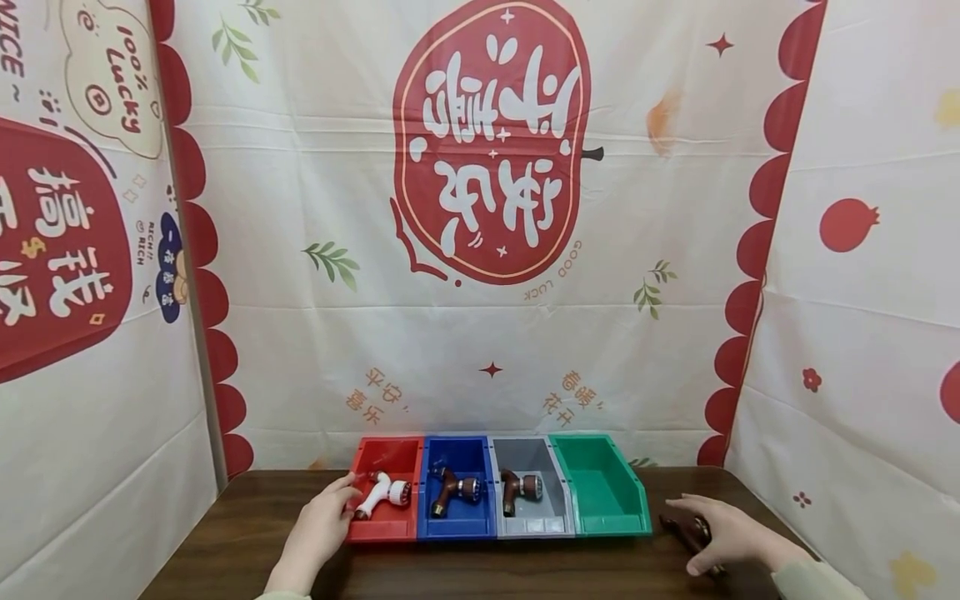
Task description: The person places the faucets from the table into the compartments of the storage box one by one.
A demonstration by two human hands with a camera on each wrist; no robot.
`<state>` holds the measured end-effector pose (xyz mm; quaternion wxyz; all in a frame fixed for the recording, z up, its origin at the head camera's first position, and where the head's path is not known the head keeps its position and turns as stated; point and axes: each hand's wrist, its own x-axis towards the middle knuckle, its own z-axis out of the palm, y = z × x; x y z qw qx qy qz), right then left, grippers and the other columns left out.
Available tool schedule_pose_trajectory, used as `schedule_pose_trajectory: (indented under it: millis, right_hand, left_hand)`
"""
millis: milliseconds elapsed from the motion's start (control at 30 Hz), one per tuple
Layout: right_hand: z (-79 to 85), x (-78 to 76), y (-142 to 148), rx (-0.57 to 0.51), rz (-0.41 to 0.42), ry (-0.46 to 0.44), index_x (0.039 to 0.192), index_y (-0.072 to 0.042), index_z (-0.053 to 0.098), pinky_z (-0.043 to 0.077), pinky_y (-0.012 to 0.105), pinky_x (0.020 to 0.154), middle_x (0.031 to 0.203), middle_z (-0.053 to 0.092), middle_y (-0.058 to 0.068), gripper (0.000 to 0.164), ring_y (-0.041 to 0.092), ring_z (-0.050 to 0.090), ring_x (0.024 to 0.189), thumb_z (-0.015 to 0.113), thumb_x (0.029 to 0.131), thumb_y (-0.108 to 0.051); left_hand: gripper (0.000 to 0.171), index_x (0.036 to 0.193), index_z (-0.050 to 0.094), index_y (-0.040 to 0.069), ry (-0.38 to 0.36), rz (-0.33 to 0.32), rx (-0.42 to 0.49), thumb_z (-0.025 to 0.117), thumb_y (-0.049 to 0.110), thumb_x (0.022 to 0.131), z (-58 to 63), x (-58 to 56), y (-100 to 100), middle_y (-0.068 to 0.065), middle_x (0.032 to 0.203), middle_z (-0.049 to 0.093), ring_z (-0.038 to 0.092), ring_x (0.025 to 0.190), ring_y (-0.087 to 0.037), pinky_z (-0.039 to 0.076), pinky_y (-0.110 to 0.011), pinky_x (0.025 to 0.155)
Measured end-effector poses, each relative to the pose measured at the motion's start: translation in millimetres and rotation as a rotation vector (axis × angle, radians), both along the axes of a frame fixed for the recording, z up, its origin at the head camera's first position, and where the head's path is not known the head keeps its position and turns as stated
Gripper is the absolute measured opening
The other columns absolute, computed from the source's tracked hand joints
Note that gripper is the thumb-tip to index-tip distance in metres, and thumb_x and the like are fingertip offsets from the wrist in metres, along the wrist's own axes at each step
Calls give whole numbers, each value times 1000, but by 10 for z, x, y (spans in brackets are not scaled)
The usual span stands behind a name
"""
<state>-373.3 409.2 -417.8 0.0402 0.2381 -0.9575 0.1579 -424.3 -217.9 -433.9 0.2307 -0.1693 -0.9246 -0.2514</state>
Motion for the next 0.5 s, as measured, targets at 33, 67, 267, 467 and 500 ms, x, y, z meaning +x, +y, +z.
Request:
schedule_pose_trajectory:
  millis: [33, 67, 267, 467, 500]
  right_hand:
    - [-16, -10, 13, 17, 17, 26, 128, -1, 57, 49, 51, 83, 126, 56, 26, 76, 34, 54, 114, 86, 69, -39]
    - [-28, -14, 23, 29, 34, 41, 129, -3, 58, 49, 48, 82, 126, 56, 26, 76, 31, 55, 114, 86, 69, -40]
    - [-185, -110, 176, 33, 106, 60, 131, -10, 57, 48, 53, 81, 126, 55, 28, 77, 39, 53, 114, 87, 66, -40]
    - [-111, -51, 91, 17, 82, -32, 129, -7, 58, 45, 62, 83, 126, 53, 31, 76, 46, 51, 114, 88, 64, -33]
    - [-112, -56, 84, 7, 78, -51, 129, -6, 58, 43, 66, 84, 126, 52, 33, 77, 51, 49, 114, 88, 63, -32]
  left_hand:
    - [23, 96, 72, 3, -3, 0, -2, 71, -8, 76, 1, 2, -8, -18, 126, 61, 62, 108, -35, 51, -50, 86]
    - [23, 96, 72, 3, -4, 0, -4, 71, -8, 76, 0, 2, -13, -18, 126, 61, 62, 108, -35, 51, -50, 86]
    - [23, 95, 72, 4, 11, 3, -4, 71, -8, 76, -7, 2, -11, -18, 125, 62, 63, 106, -34, 51, -50, 84]
    - [22, 94, 72, 4, 18, 4, -6, 71, -8, 76, -9, -6, -18, -18, 124, 62, 64, 105, -33, 52, -49, 84]
    - [22, 94, 72, 4, 24, 3, -8, 71, -8, 76, -6, -11, -21, -18, 124, 62, 64, 105, -33, 52, -49, 84]
